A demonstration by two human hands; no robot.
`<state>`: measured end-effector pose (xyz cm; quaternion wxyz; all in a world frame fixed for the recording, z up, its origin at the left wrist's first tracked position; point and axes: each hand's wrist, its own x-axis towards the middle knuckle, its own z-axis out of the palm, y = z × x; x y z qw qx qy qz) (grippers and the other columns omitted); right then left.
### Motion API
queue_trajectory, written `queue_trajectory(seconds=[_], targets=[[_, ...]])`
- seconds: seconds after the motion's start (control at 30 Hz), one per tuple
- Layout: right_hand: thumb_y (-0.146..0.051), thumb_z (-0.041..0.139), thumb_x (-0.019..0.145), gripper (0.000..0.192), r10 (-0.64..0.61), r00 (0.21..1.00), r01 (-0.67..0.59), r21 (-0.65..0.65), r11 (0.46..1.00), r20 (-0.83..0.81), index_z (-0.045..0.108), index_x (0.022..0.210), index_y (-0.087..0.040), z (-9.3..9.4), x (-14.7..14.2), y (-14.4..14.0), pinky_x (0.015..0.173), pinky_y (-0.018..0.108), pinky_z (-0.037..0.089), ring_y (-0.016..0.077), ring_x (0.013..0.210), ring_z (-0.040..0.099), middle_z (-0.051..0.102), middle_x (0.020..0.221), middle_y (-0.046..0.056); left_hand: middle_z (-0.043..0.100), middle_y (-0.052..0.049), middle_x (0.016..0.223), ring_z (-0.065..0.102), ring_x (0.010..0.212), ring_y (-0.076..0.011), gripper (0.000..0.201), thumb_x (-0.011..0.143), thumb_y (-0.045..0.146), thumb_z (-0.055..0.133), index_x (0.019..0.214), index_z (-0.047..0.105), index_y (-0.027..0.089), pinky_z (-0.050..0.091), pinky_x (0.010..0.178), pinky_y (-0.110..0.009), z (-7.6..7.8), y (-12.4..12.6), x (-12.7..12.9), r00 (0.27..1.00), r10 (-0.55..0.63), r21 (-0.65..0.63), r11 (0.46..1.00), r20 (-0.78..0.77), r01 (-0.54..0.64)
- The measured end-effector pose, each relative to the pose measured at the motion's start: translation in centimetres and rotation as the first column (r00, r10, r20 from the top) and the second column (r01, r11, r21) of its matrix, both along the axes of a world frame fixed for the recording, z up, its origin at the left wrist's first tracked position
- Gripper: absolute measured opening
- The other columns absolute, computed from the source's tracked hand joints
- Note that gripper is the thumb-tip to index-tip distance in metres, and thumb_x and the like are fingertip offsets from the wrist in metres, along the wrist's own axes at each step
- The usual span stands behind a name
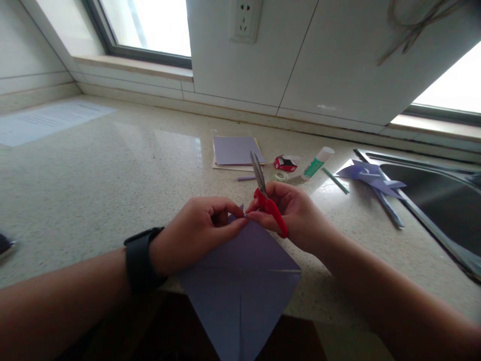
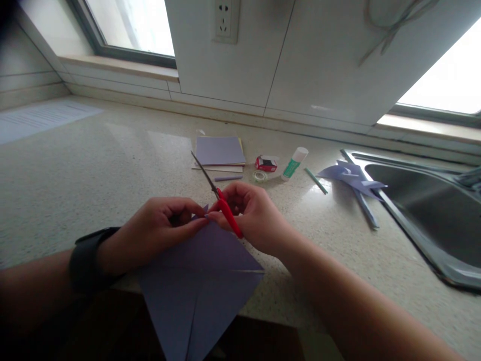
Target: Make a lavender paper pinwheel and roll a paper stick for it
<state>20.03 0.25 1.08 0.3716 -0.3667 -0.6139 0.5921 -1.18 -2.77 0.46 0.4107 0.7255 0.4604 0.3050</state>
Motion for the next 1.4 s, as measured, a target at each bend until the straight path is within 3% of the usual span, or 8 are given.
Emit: queue_trajectory(seconds=[0.43, 0.73, 0.87, 1.0, 1.07, 1.13, 1.23, 1.4], targets=[[-0.024, 0.089, 0.068, 0.027, -0.031, 0.999, 0.031, 0.020, 0.999, 0.010, 0.065, 0.081, -0.019, 0.4, 0.1, -0.2, 0.057, 0.021, 0.049, 0.0102, 0.064, 0.062, 0.070, 0.076, -0.001, 0.057, 0.004, 0.067, 0.049, 0.059, -0.0123, 0.025, 0.094, 0.044, 0.062, 0.094, 0.073, 0.021, 0.034, 0.052, -0.025, 1.1, 0.1, -0.1, 0.996, -0.029, 0.017, 0.999, -0.079, 0.030], [-0.027, 0.086, 0.070, 0.023, -0.401, 0.908, 0.407, 0.023, 0.913, -0.118, 0.067, 0.080, -0.018, 0.3, 0.6, 0.7, 0.051, 0.022, 0.040, 0.0076, 0.056, 0.051, 0.064, 0.068, -0.004, 0.066, -0.004, 0.092, 0.060, 0.087, -0.0218, 0.015, 0.091, 0.029, 0.064, 0.102, 0.065, 0.019, 0.041, 0.077, -0.034, 4.6, -3.1, 0.4, 0.924, 0.173, 0.571, 0.819, -0.340, 0.057], [-0.027, 0.087, 0.068, 0.025, -0.520, 0.827, 0.534, 0.007, 0.846, -0.212, 0.067, 0.080, -0.019, -0.2, 1.0, 1.1, 0.056, 0.023, 0.045, 0.0092, 0.061, 0.057, 0.067, 0.074, -0.002, 0.065, 0.003, 0.069, 0.054, 0.059, -0.0135, 0.015, 0.092, 0.029, 0.059, 0.083, 0.068, 0.023, 0.035, 0.056, -0.028, 4.8, -5.4, 2.2, 0.937, -0.186, 0.094, 0.970, -0.295, 0.223], [-0.027, 0.087, 0.067, 0.025, -0.562, 0.797, 0.578, 0.007, 0.816, -0.221, 0.067, 0.081, -0.019, -0.4, 0.9, 1.1, 0.052, 0.024, 0.044, 0.0098, 0.059, 0.059, 0.066, 0.071, -0.003, 0.072, -0.001, 0.079, 0.062, 0.068, -0.0154, 0.022, 0.093, 0.032, 0.057, 0.101, 0.076, 0.023, 0.040, 0.059, -0.025, 3.6, -5.8, 3.5, 0.963, -0.245, -0.268, 0.941, -0.116, 0.207], [-0.027, 0.087, 0.067, 0.026, -0.573, 0.787, 0.590, 0.005, 0.807, -0.228, 0.067, 0.082, -0.019, -0.5, 0.7, 0.9, 0.050, 0.023, 0.044, 0.0102, 0.059, 0.060, 0.067, 0.072, -0.002, 0.075, -0.006, 0.092, 0.063, 0.066, -0.0155, 0.035, 0.093, 0.036, 0.056, 0.121, 0.071, 0.022, 0.043, 0.056, -0.024, 2.8, -5.6, 3.8, 0.979, -0.198, -0.474, 0.858, 0.050, 0.198], [-0.027, 0.087, 0.067, 0.027, -0.580, 0.782, 0.598, 0.010, 0.802, -0.230, 0.067, 0.083, -0.019, -0.6, 0.6, 0.8, 0.049, 0.023, 0.045, 0.0106, 0.059, 0.061, 0.067, 0.072, -0.002, 0.073, -0.011, 0.108, 0.060, 0.056, -0.0122, 0.052, 0.091, 0.040, 0.057, 0.140, 0.057, 0.022, 0.044, 0.052, -0.024, 2.1, -5.6, 4.1, 0.961, -0.129, -0.704, 0.657, 0.246, 0.269], [-0.029, 0.086, 0.069, 0.026, -0.581, 0.786, 0.598, 0.021, 0.801, -0.213, 0.067, 0.084, -0.018, -0.6, 0.5, 0.6, 0.051, 0.024, 0.048, 0.0113, 0.059, 0.062, 0.067, 0.073, -0.001, 0.066, -0.019, 0.124, 0.067, 0.061, -0.0127, 0.076, 0.090, 0.043, 0.063, 0.156, 0.034, 0.019, 0.053, 0.062, -0.027, 1.4, -5.9, 4.7, 0.877, 0.045, -0.790, 0.459, 0.479, 0.408], [-0.028, 0.086, 0.070, 0.025, -0.552, 0.799, 0.573, 0.020, 0.820, -0.238, 0.067, 0.083, -0.019, -0.5, 0.5, 0.5, 0.054, 0.024, 0.050, 0.0105, 0.061, 0.062, 0.067, 0.075, -0.002, 0.049, -0.020, 0.144, 0.071, 0.091, -0.0231, 0.073, 0.090, 0.034, 0.066, 0.154, 0.030, 0.025, 0.062, 0.071, -0.036, 1.2, -5.9, 5.9, 0.666, 0.360, -0.729, 0.539, 0.653, 0.423]])
